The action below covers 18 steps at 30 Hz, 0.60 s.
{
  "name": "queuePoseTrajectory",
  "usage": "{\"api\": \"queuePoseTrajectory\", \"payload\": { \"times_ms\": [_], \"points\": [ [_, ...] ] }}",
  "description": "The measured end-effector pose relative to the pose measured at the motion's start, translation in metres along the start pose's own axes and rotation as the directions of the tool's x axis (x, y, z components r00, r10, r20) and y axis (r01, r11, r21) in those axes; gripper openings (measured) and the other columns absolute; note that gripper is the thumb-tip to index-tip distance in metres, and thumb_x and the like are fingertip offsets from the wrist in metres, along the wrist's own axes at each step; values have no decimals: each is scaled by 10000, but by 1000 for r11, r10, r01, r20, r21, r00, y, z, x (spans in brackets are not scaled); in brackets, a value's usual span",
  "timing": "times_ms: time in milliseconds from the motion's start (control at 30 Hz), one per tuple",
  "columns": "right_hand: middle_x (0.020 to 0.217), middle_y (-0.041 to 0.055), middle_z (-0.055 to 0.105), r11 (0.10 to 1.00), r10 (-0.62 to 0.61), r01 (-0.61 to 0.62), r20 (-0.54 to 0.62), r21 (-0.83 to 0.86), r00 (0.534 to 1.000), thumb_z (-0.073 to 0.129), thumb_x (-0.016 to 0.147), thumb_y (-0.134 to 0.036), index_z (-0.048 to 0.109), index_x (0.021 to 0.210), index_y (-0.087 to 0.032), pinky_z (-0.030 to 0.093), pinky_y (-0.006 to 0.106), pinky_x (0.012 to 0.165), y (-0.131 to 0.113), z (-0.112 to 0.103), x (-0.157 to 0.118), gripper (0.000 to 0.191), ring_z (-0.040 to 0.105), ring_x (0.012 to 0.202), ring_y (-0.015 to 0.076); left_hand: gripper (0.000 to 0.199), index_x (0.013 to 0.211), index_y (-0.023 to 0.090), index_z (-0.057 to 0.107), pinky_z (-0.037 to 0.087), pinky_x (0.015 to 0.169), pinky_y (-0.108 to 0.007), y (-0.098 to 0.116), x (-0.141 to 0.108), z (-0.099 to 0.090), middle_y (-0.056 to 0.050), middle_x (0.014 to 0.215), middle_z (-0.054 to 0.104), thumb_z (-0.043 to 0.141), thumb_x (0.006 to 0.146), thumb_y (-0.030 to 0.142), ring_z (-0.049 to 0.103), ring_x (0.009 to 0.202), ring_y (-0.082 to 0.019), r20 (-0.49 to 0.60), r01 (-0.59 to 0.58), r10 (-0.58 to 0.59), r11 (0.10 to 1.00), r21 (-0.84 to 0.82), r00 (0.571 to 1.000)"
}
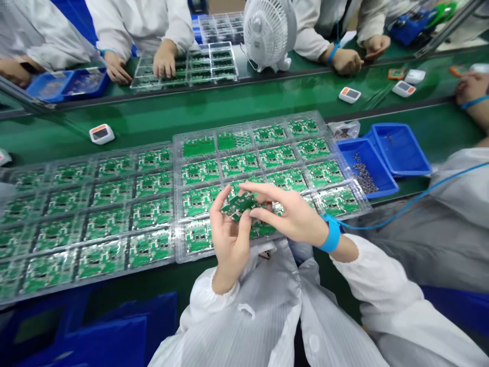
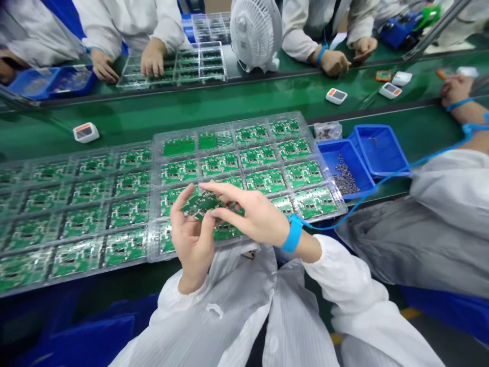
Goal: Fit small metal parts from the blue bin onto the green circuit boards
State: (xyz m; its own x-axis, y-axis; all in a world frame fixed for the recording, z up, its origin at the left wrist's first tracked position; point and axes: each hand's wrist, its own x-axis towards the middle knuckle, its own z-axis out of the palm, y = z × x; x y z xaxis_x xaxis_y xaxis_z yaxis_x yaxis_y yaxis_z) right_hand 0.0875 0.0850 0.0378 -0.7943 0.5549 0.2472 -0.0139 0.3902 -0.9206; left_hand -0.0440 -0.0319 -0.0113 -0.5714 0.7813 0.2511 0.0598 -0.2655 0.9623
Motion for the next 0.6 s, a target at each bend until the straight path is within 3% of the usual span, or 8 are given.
{"api": "queuePoseTrajectory", "payload": {
  "times_ms": [67,133,200,300,367,433,533,600],
  "points": [
    [999,7,777,999,-6,8,59,-42,998,711,1106,-315,653,1596,-274,607,331,800,3,-11,26,494,689,830,171,659,1722,375,418,764,1041,-436,-2,3,-10,-107,1558,735,715,1135,402,817,1326,-294,3,31,-31,999,-32,1000],
    [809,-34,705,991,21,-16,35,-133,999,743,1087,-347,619,1586,-220,565,336,748,16,-29,63,530,638,725,174,645,1719,414,415,754,1080,-467,-2,6,-21,-102,1704,635,700,1142,375,666,1558,-339,22,1,1,997,-82,1000],
    [739,-45,682,958,25,-41,-62,-283,998,766,1065,-337,633,1462,-192,538,347,751,38,-48,105,443,620,692,184,608,1702,428,438,743,1105,-474,-2,7,-29,-91,1802,535,676,1151,332,538,1673,-350,40,-36,41,994,-107,998],
    [751,-15,720,869,55,-142,-191,-474,980,731,1068,-279,634,1284,-198,530,378,817,75,-68,160,250,644,713,208,603,1707,419,441,727,1134,-463,-1,5,-37,-100,1833,492,651,1158,284,518,1688,-340,61,-58,65,992,-110,996],
    [811,27,760,795,110,-224,-230,-563,967,690,1083,-269,628,1277,-184,538,398,860,92,-72,182,221,675,771,235,608,1712,414,442,717,1150,-460,-2,2,-41,-106,1847,469,644,1158,266,517,1689,-336,70,-67,75,992,-109,995],
    [931,93,801,682,148,-229,-177,-695,973,658,1097,-291,661,1270,-168,547,440,932,102,-70,191,213,707,910,285,611,1714,409,448,711,1159,-460,-3,0,-44,-112,1848,464,643,1156,254,517,1689,-334,70,-82,90,990,-116,993],
    [1256,214,777,456,130,-87,-31,-886,991,623,1117,-364,748,1256,-154,516,565,1070,106,-62,189,281,659,1234,403,604,1706,397,469,712,1158,-458,-4,-2,-50,-116,1838,477,650,1149,250,524,1684,-332,47,-101,108,987,-121,993],
    [1431,256,690,366,96,-29,7,-930,995,584,1139,-426,796,1247,-149,489,631,1108,106,-59,186,365,580,1364,458,594,1699,389,477,714,1157,-465,-4,-2,-53,-121,1833,482,653,1147,260,529,1681,-334,41,-96,101,989,-110,994]
  ]
}}
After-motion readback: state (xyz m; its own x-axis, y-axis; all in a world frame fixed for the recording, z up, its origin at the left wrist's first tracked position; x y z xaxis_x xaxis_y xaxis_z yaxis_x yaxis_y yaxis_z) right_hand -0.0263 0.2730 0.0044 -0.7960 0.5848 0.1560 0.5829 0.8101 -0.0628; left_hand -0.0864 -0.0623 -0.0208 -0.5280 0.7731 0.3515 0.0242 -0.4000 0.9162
